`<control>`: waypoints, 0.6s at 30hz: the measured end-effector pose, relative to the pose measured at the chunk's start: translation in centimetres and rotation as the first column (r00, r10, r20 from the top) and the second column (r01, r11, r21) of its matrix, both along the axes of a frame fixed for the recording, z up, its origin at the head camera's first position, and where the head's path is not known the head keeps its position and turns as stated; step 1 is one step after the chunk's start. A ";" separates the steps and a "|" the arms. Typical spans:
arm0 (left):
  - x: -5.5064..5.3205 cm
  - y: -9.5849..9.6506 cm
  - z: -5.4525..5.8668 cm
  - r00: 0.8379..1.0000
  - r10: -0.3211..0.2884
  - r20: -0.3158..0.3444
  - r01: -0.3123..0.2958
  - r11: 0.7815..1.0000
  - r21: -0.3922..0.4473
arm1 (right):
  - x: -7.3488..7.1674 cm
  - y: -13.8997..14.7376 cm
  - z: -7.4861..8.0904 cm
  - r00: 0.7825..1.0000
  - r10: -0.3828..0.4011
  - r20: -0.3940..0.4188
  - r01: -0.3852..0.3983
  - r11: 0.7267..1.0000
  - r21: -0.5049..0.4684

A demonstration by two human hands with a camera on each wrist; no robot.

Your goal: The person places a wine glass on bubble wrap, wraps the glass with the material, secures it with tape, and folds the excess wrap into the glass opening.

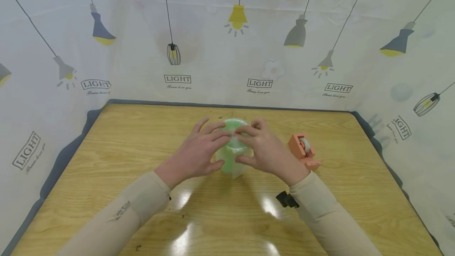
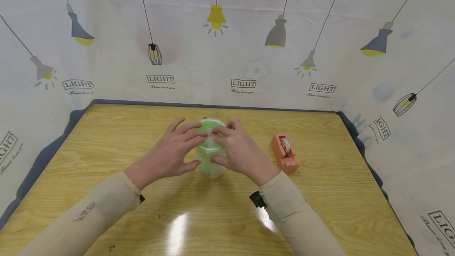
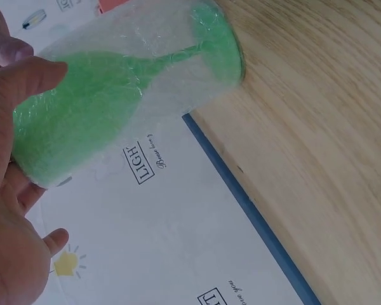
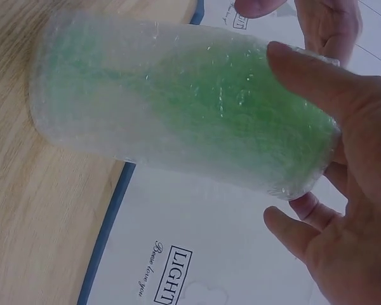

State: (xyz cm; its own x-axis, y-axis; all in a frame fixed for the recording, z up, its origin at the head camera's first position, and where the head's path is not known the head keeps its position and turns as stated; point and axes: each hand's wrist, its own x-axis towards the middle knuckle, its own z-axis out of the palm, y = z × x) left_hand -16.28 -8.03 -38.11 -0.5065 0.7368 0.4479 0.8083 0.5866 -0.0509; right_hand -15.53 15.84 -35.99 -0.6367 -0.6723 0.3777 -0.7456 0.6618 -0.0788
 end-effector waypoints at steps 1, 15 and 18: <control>0.0 0.1 0.0 1.000 0.002 -0.003 -0.002 1.000 -0.008 | 0.0 0.0 0.0 1.000 0.000 -0.004 0.000 1.000 0.010; -0.1 1.4 1.2 0.996 0.085 0.025 -0.081 0.988 -0.132 | -0.2 -0.7 0.4 0.998 0.021 -0.051 -0.015 0.994 0.108; -0.1 1.5 1.3 0.995 0.100 0.018 -0.096 0.983 -0.156 | -0.3 -0.8 0.5 0.996 0.041 -0.077 -0.031 0.992 0.126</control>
State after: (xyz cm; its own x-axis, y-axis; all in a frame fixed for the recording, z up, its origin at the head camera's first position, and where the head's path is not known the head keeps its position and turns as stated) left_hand -16.39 -6.49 -36.81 -0.5893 0.7425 0.3184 0.7495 0.6496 -0.1274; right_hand -15.79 15.05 -35.53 -0.5826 -0.7392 0.3379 -0.7697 0.6353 0.0627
